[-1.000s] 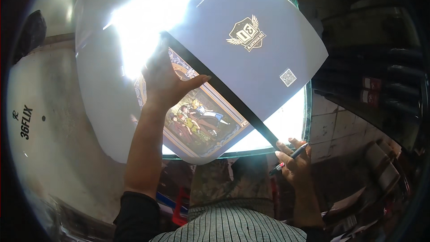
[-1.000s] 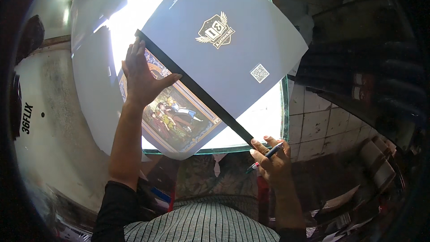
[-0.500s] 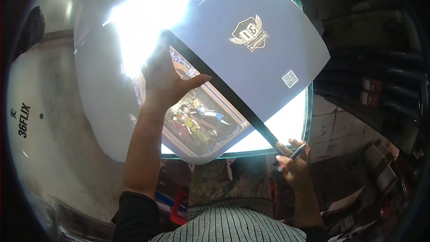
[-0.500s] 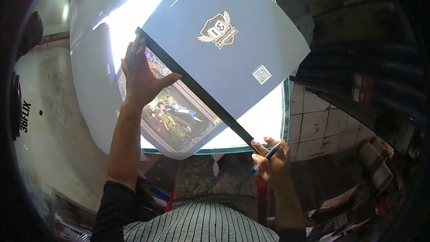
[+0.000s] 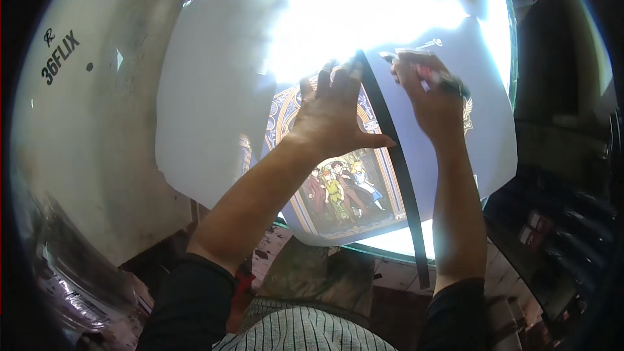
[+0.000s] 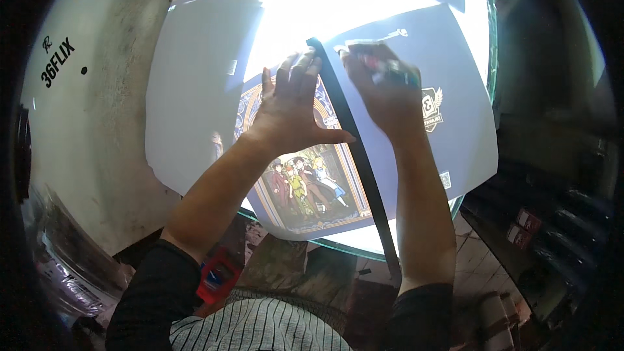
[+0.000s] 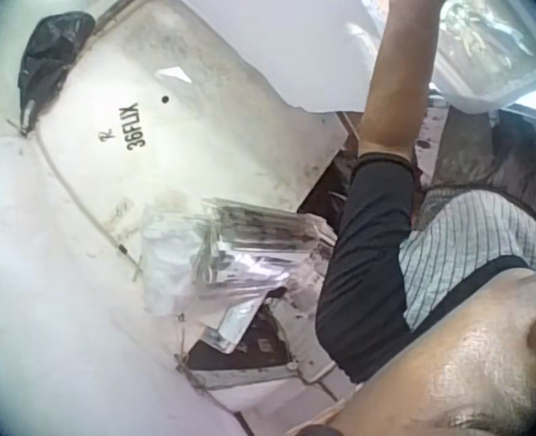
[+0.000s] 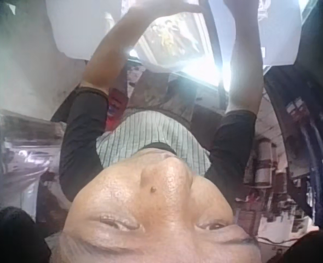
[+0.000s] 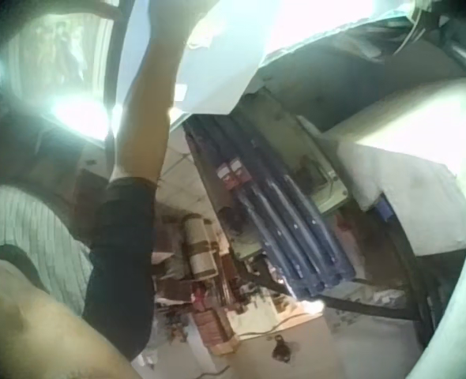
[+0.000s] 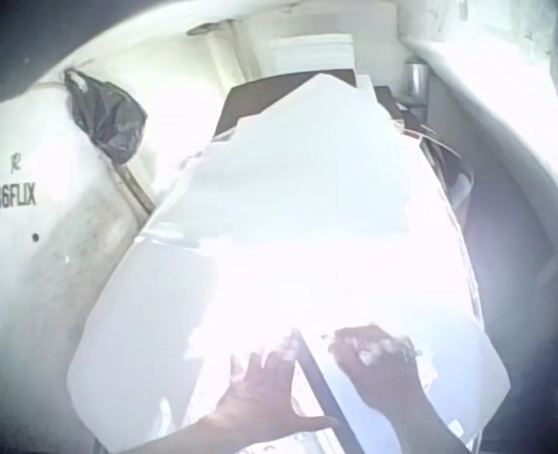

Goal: The person marks a line on a large printed sheet using a marker while holding the sheet steady on a light table.

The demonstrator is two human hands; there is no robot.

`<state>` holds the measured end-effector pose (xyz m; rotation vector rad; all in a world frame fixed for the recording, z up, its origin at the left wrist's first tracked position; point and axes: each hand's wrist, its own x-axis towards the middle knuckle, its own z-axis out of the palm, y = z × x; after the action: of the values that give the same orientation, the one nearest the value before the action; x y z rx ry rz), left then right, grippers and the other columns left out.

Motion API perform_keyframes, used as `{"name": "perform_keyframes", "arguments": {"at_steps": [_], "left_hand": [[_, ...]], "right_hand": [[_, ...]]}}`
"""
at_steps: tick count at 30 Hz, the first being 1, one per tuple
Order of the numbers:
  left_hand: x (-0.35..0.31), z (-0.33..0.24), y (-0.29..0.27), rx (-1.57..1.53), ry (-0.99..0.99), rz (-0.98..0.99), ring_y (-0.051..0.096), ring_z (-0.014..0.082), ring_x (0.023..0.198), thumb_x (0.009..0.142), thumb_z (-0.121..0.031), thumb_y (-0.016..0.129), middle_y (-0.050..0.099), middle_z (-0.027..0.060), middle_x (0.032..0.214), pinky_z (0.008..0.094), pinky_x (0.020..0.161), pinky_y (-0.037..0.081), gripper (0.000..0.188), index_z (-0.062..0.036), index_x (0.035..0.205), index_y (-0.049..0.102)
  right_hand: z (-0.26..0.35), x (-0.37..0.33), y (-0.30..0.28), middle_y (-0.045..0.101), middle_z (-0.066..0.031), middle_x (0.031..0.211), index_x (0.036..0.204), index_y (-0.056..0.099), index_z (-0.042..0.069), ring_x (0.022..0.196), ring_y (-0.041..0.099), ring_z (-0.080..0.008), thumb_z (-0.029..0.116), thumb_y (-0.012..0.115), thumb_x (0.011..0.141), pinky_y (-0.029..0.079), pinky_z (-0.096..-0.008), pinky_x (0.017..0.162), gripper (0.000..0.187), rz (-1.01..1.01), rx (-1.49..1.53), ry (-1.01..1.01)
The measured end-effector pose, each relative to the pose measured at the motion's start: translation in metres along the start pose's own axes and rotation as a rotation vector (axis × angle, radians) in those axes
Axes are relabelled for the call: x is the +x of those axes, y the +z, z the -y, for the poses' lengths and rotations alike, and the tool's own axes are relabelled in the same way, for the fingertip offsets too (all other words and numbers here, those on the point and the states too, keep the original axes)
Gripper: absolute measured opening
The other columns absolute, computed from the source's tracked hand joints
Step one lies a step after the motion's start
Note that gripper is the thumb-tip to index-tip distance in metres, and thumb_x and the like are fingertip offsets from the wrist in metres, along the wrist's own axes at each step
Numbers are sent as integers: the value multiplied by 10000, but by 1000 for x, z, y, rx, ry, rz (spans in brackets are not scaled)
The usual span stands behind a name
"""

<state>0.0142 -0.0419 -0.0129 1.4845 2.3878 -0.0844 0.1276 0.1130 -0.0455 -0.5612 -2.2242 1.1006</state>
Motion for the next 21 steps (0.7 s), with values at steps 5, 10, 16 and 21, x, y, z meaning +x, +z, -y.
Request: {"name": "perform_keyframes", "arguments": {"at_steps": [5,10,16,21], "left_hand": [[-2,-2,-2,-26,3,40,61,390,1514,643,-865,662,153,220,1609,693,1174,61,1383,17,1553,106],[-3,2,1,-3,13,22,67,382,1517,639,-851,681,156,209,1616,695,1175,66,1385,22,1553,115],[3,-12,-5,-73,-12,90,55,385,1518,624,-831,715,162,214,1610,678,1181,51,1398,12,1554,100],[-2,0,-3,-152,18,-52,174,421,1477,606,-757,791,239,239,1560,635,1170,159,1349,3,1536,176]], "right_hand": [[-11,35,25,732,-58,991,1002,719,52,875,693,-223,174,647,912,550,-329,689,168,95,132,111],[-21,33,33,729,-75,926,911,722,34,838,689,-195,117,614,896,548,-328,678,138,70,-221,-330],[6,5,-6,731,-80,857,900,723,66,692,683,-221,117,623,895,544,-329,642,113,205,56,112],[40,-128,-78,713,-122,798,936,720,3,703,684,-181,88,732,845,538,-301,682,125,267,104,304]]}}
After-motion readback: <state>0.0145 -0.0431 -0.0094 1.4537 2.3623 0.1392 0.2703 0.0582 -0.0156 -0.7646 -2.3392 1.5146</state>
